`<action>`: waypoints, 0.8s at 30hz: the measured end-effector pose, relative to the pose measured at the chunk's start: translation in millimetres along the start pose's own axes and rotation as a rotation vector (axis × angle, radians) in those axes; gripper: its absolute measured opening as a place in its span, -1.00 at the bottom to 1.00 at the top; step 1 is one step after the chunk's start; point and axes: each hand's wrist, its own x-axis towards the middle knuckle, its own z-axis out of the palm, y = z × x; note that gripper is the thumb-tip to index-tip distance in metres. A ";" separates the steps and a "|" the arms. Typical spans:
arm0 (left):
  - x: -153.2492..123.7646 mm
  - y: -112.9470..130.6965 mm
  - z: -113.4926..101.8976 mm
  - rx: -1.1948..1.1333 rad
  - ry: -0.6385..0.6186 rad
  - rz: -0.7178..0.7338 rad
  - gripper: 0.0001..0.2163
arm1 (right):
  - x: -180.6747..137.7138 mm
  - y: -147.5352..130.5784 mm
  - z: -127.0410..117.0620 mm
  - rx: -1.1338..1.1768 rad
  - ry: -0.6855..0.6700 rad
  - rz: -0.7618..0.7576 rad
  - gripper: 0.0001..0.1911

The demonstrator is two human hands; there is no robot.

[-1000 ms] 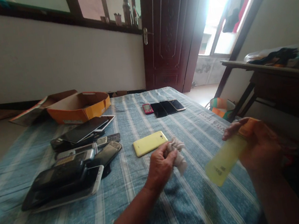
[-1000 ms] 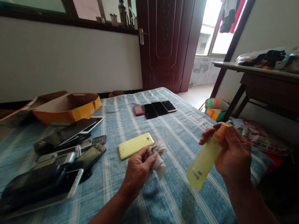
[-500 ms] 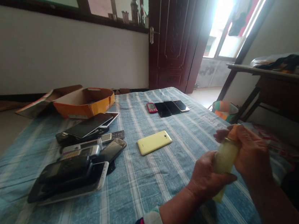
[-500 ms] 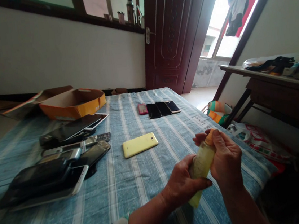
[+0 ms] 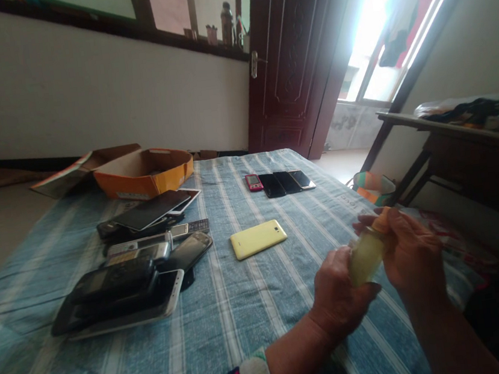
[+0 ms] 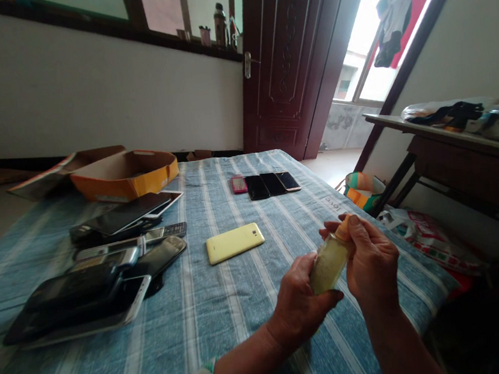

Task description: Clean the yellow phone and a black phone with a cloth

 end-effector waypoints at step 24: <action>2.2 -8.6 -10.6 -0.103 -0.141 0.045 -0.47 | 13.4 -4.1 -23.5 0.024 -0.249 0.055 -0.69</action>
